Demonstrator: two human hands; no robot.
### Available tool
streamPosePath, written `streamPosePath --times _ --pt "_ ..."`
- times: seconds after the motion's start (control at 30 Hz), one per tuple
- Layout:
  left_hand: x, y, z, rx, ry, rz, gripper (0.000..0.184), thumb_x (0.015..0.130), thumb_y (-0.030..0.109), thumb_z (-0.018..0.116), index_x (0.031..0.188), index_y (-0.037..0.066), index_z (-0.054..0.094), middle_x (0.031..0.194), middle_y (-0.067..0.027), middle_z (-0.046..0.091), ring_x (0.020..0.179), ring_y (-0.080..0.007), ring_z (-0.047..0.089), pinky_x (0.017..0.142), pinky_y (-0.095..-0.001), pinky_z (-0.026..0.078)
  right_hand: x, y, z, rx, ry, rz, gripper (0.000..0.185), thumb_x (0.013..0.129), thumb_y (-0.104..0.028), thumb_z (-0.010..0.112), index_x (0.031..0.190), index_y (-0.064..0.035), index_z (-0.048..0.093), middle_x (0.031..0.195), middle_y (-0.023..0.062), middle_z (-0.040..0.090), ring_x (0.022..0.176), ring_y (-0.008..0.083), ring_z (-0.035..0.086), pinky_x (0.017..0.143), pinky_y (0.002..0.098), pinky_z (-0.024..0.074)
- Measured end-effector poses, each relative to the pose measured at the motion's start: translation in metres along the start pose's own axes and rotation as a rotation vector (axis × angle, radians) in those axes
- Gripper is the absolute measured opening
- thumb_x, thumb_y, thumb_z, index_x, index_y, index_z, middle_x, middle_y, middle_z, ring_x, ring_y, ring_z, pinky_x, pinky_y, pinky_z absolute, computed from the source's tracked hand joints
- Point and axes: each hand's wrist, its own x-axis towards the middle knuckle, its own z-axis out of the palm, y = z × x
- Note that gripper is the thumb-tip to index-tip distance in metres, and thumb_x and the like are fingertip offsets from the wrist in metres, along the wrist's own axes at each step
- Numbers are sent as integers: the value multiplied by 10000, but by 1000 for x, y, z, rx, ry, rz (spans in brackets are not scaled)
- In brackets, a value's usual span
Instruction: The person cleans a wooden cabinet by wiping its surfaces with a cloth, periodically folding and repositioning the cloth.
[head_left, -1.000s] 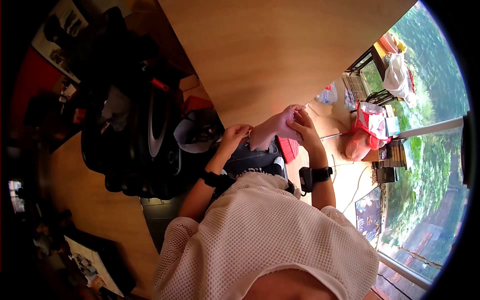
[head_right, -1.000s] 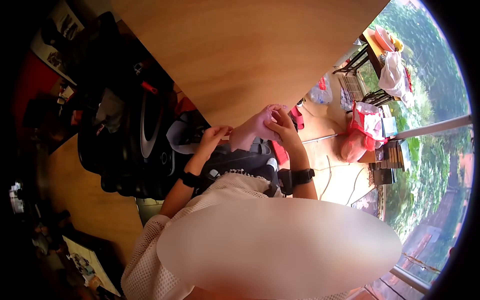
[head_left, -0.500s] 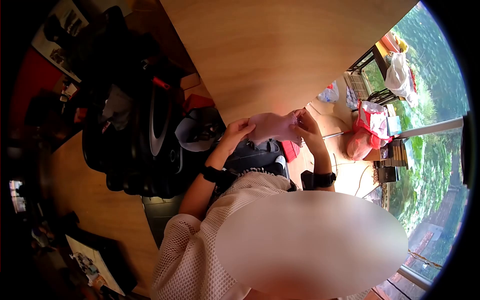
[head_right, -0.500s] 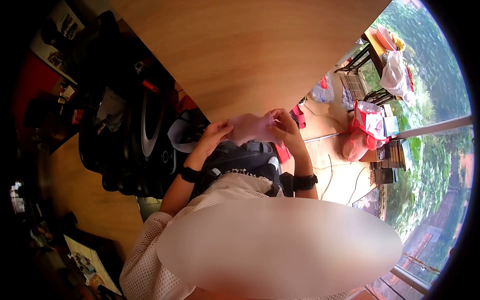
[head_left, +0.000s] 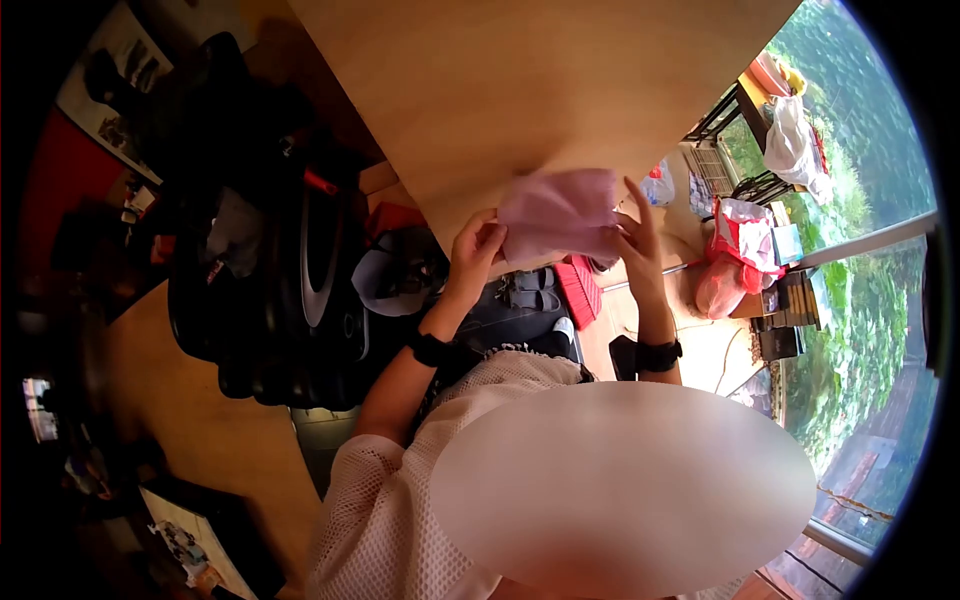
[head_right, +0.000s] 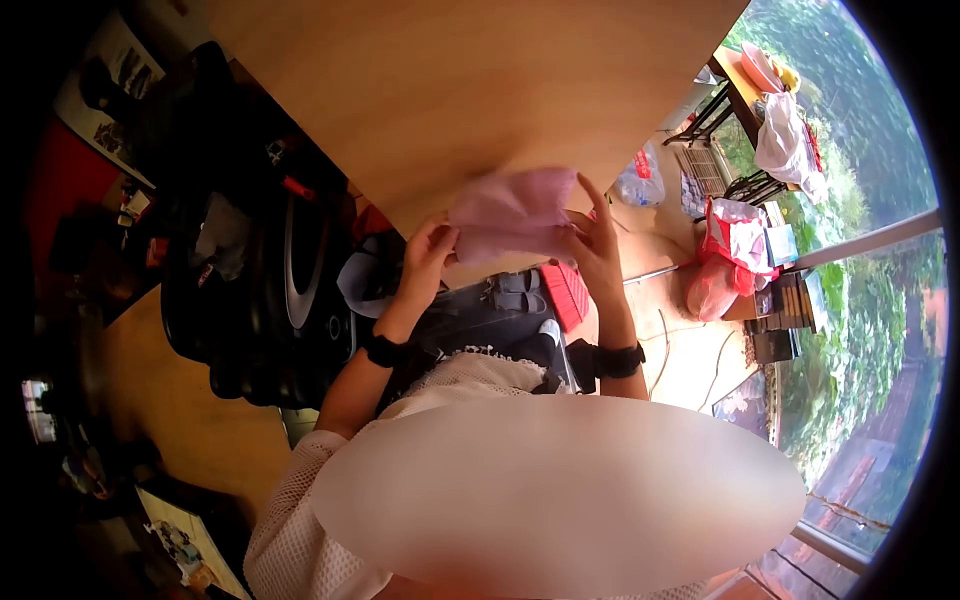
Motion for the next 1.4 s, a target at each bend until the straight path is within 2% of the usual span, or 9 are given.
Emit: streamPosePath --times 0.13,0.4,0.57,0.83,0.93,1.13,1.23,1.33,1.4 --pt "-19 34 4 354 -62 317 133 902 51 498 1012 0 552 819 -14 559 731 -74 538 658 -215 469 -11 -1 3 4 61 -114 650 780 86 471 1377 -51 254 969 68 572 915 115 551 760 233 444" --pt "-21 27 -7 416 -10 405 153 866 -59 476 740 -22 554 746 -21 574 705 -68 544 650 -194 438 -5 9 6 -234 161 -234 502 767 145 410 1239 -24 431 1009 63 544 822 102 550 696 188 429" --pt "-28 43 -2 448 19 434 76 871 -44 484 859 -20 555 841 -53 615 778 -99 579 740 -210 456 -6 12 4 -239 121 -278 292 790 139 391 1031 27 513 1051 84 553 904 139 567 777 226 443" --pt "-39 64 6 433 -235 465 104 904 -6 437 1007 12 433 1118 -171 561 1024 -183 548 866 -285 423 -15 -4 10 -92 -8 -268 257 830 124 300 1018 -20 400 1060 140 547 957 161 545 806 242 437" --pt "-43 67 18 129 -324 413 160 931 12 365 1088 17 394 1141 -128 520 1036 -162 523 914 -282 393 -14 -10 11 -53 -98 -247 230 857 95 295 1025 -36 384 1086 168 540 988 185 542 821 262 439" --pt "-50 63 4 409 -328 270 116 943 38 292 1016 50 382 1194 -140 449 1112 -183 458 975 -295 323 -3 -3 13 -232 -74 -445 129 909 12 341 1023 -40 374 1143 196 516 1052 232 526 875 311 430" --pt "-50 70 18 155 -460 389 110 946 39 276 995 61 371 1217 -162 434 1112 -217 462 973 -302 322 -12 -4 11 47 -175 -207 151 892 25 342 1021 -40 386 1164 202 505 1100 245 503 910 339 408" --pt "-46 72 19 410 -436 622 103 952 45 263 990 63 357 1197 -184 457 1087 -245 483 963 -325 339 -16 -16 19 98 -137 -159 174 874 41 337 1014 -38 402 1139 196 514 1101 246 500 938 349 380" --pt "-50 72 19 195 -510 450 93 951 47 278 991 63 360 1163 -198 483 1055 -258 503 953 -343 350 -6 -17 26 -168 -85 -383 179 869 42 331 1013 -34 404 1122 187 519 1083 240 504 939 341 372"
